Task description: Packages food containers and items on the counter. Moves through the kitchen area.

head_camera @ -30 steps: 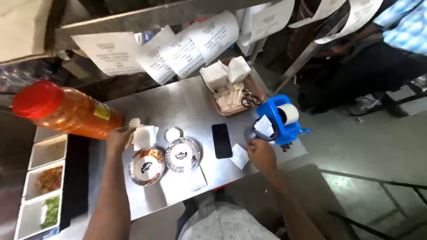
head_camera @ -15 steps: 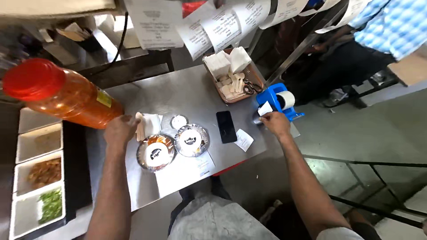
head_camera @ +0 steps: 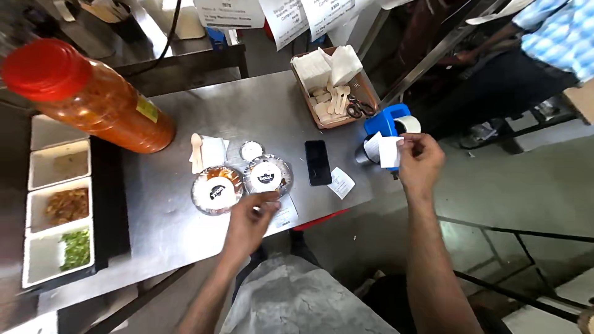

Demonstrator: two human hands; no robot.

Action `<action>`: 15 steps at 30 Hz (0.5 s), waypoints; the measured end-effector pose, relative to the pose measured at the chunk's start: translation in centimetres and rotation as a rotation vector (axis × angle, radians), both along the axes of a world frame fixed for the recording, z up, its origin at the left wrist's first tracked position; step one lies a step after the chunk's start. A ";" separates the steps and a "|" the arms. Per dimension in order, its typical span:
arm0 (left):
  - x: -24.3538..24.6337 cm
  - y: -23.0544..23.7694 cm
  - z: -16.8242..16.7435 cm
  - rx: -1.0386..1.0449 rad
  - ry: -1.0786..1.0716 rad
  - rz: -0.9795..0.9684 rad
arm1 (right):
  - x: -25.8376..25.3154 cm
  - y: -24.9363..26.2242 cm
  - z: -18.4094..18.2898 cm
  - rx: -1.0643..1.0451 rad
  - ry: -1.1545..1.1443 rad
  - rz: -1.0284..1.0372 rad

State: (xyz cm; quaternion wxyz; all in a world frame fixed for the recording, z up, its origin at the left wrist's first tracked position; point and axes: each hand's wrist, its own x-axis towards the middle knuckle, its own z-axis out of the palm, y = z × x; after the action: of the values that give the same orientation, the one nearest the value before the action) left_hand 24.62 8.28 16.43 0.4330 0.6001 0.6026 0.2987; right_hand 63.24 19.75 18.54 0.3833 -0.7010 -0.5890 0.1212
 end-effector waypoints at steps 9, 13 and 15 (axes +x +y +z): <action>0.9 -6.1 -5.4 -0.192 -0.390 0.415 | -19.6 -12.2 -5.3 -0.427 0.607 0.470; -4.9 -7.1 -11.1 -0.117 0.111 0.506 | -16.0 -10.2 -7.9 -0.341 0.368 0.352; -5.5 -6.8 -12.4 -0.086 0.321 0.495 | -13.3 -9.1 -7.8 -0.369 0.274 0.262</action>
State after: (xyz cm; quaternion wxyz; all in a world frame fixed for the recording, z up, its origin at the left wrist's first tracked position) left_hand 19.13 1.45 3.99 0.2710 0.4558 0.8035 0.2706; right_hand 49.97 10.62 10.72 0.3063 -0.6537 -0.5854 0.3690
